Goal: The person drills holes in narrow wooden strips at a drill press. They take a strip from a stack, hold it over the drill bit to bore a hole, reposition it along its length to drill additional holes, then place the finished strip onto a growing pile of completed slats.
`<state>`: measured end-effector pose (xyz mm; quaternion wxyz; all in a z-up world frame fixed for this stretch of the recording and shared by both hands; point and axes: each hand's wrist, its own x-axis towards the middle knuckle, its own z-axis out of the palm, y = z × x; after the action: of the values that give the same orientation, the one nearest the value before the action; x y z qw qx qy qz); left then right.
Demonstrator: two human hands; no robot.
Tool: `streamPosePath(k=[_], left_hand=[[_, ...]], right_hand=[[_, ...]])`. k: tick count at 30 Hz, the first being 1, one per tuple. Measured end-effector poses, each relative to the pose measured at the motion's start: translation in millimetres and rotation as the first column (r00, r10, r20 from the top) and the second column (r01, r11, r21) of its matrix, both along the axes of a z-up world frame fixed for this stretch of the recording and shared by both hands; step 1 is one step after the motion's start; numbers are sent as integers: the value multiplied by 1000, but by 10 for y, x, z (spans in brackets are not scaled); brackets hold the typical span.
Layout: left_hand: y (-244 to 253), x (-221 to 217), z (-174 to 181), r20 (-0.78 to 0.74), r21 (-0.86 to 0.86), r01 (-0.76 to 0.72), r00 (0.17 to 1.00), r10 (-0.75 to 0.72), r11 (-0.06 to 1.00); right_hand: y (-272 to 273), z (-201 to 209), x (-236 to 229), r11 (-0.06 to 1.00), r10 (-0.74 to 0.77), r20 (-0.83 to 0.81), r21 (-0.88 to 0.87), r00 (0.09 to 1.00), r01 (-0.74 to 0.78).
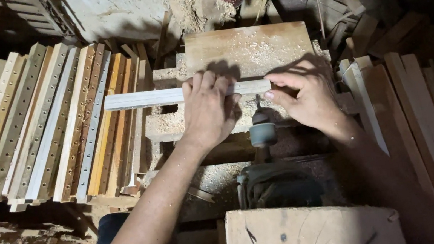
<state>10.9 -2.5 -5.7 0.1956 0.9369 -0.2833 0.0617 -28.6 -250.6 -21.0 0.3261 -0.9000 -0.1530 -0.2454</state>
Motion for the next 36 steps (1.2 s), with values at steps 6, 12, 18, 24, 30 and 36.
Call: streamPosePath(k=[6,12,18,24,30,36], left_hand=[[8,-40,33,-2,13,-15,1000,15,1000],[9,-52,11,-17,-35,-5,1000,5,999],[55,-122,132,-14,-36,-3,1000,3,999],[12,-63,-8,20,-46,-3,1000,4,999],[373,52,234,169,-67,-67,983,77,996],[676,-27,137,65,130,-154,987,147,979]], right_hand=[[-2,50,-22,999,34,-28,19,999,-33],[-27,66,-23,998,55,-25,27,998,-55],[-34,51,-48,996,82,-35,30,996,-81],[-4,42,-12,996,84,-21,14,996,-84],[32,355,-120,987,-131,-175,74,976,146],[-29,495,-274,947,-263,-296,103,918,304]])
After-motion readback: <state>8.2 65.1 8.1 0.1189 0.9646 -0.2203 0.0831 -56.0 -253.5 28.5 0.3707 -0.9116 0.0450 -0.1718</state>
